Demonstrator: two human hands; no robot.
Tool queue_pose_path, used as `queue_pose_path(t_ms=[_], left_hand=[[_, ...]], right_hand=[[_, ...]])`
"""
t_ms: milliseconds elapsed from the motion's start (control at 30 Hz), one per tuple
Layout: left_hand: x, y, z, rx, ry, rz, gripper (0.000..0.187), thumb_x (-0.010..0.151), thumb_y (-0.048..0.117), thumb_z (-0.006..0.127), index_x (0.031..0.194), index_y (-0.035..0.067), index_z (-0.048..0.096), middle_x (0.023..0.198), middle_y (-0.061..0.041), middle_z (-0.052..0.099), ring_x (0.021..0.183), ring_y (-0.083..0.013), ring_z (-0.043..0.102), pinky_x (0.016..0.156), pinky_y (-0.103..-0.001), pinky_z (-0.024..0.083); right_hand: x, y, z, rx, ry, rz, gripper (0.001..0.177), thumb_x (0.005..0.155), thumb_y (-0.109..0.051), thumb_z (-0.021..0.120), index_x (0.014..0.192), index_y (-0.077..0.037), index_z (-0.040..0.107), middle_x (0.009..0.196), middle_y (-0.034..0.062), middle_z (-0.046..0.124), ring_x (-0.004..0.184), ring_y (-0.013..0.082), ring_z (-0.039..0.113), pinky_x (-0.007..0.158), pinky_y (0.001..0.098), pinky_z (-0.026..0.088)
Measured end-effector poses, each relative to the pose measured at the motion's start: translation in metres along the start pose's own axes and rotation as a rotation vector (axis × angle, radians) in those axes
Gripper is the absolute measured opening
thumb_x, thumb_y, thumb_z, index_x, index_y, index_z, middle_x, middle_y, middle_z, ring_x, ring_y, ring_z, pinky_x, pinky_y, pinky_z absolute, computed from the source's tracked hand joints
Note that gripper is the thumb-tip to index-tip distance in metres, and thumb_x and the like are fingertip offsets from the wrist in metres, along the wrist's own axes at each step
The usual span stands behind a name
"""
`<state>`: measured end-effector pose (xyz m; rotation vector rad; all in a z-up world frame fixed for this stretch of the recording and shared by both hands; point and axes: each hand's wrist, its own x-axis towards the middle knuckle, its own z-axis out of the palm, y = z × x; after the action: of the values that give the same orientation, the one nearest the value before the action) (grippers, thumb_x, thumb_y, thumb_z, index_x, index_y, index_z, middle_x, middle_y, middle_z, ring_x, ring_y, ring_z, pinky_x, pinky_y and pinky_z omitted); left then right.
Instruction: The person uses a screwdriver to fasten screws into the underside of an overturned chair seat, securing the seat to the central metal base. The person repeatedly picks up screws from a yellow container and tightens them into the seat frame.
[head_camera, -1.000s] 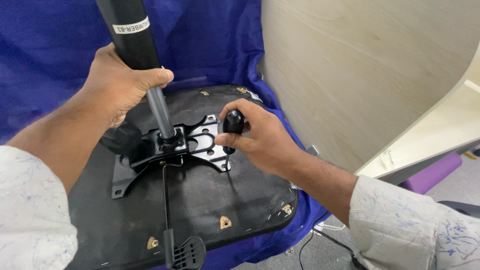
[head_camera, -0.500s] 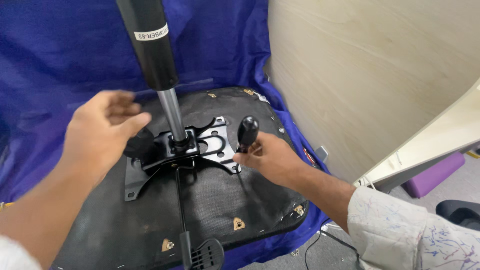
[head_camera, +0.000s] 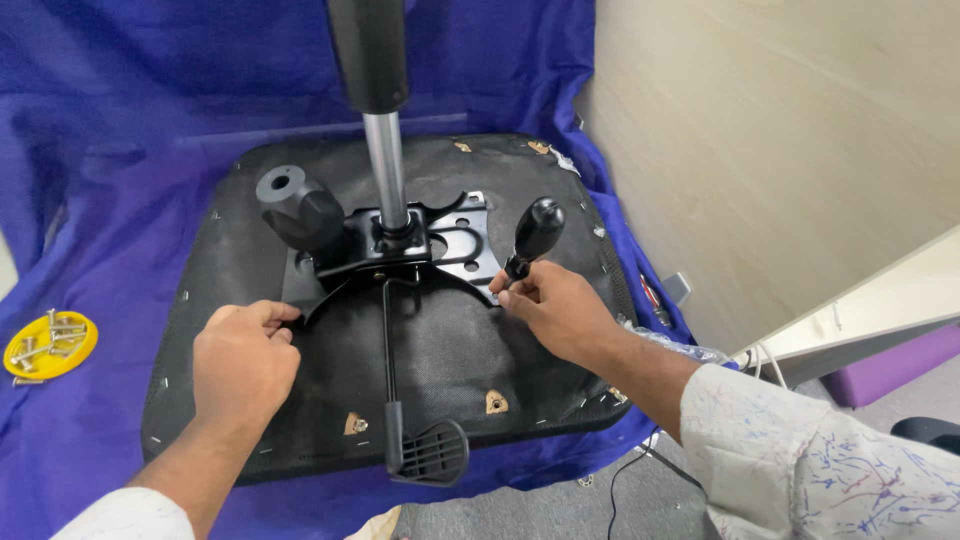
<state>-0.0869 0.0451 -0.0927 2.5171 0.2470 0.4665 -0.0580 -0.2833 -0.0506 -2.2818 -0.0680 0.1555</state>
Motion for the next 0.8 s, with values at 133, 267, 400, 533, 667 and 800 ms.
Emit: queue_pose_path(t_ms=[133,267,400,533,667,800], left_hand=[[-0.004,0.002,0.004,0.163,-0.016,-0.046,0.015,0.087,0.015,0.075,0.100,0.013,0.081,0.103,-0.017,0.068,0.095,-0.0360,0.069,0.085,-0.048,0.056],[0.003,0.008,0.001,0.221,-0.063,-0.026,0.015,0.086,0.018,0.075,0.100,0.014,0.080,0.109,-0.017,0.066,0.100,-0.0363,0.068,0.089,-0.048,0.055],[0.007,0.012,-0.002,0.213,-0.148,-0.143,0.015,0.088,0.018,0.074,0.101,0.016,0.080,0.114,-0.014,0.064,0.106,-0.0356,0.066,0.093,-0.048,0.053],[0.004,0.013,0.003,0.236,-0.143,-0.135,0.014,0.089,0.018,0.074,0.101,0.015,0.081,0.115,-0.013,0.065,0.107,-0.0353,0.066,0.093,-0.048,0.053],[-0.003,0.008,0.005,0.222,-0.097,-0.054,0.013,0.088,0.018,0.076,0.099,0.014,0.081,0.111,-0.014,0.066,0.105,-0.0345,0.066,0.092,-0.046,0.054],[-0.015,0.002,0.000,0.102,-0.066,-0.006,0.018,0.087,0.016,0.078,0.105,0.012,0.079,0.102,-0.011,0.069,0.096,-0.0293,0.070,0.089,-0.043,0.055]], right_hand=[[0.001,0.007,0.001,0.010,0.002,-0.068,0.018,0.093,-0.019,0.067,0.105,-0.008,0.074,0.092,0.0016,0.072,0.085,0.0110,0.069,0.081,0.0292,0.055],[0.005,0.011,-0.002,0.006,-0.027,-0.101,0.016,0.093,-0.016,0.066,0.103,-0.009,0.076,0.090,0.0014,0.070,0.081,0.0117,0.066,0.078,0.0294,0.054],[0.008,0.012,-0.001,-0.048,-0.084,-0.072,0.015,0.095,-0.016,0.065,0.103,-0.009,0.076,0.080,0.0045,0.068,0.076,0.0143,0.063,0.074,0.0310,0.052],[0.010,0.018,-0.002,0.018,-0.100,-0.133,0.016,0.094,-0.016,0.065,0.104,-0.009,0.076,0.082,0.0028,0.071,0.079,0.0132,0.065,0.075,0.0303,0.051],[0.011,0.021,-0.005,-0.005,-0.103,-0.175,0.016,0.093,-0.015,0.067,0.104,-0.009,0.077,0.082,0.0049,0.072,0.080,0.0141,0.066,0.075,0.0313,0.051],[0.012,0.022,-0.007,-0.067,-0.116,-0.135,0.017,0.095,-0.018,0.065,0.105,-0.012,0.077,0.083,0.0043,0.071,0.080,0.0142,0.065,0.075,0.0317,0.051]])
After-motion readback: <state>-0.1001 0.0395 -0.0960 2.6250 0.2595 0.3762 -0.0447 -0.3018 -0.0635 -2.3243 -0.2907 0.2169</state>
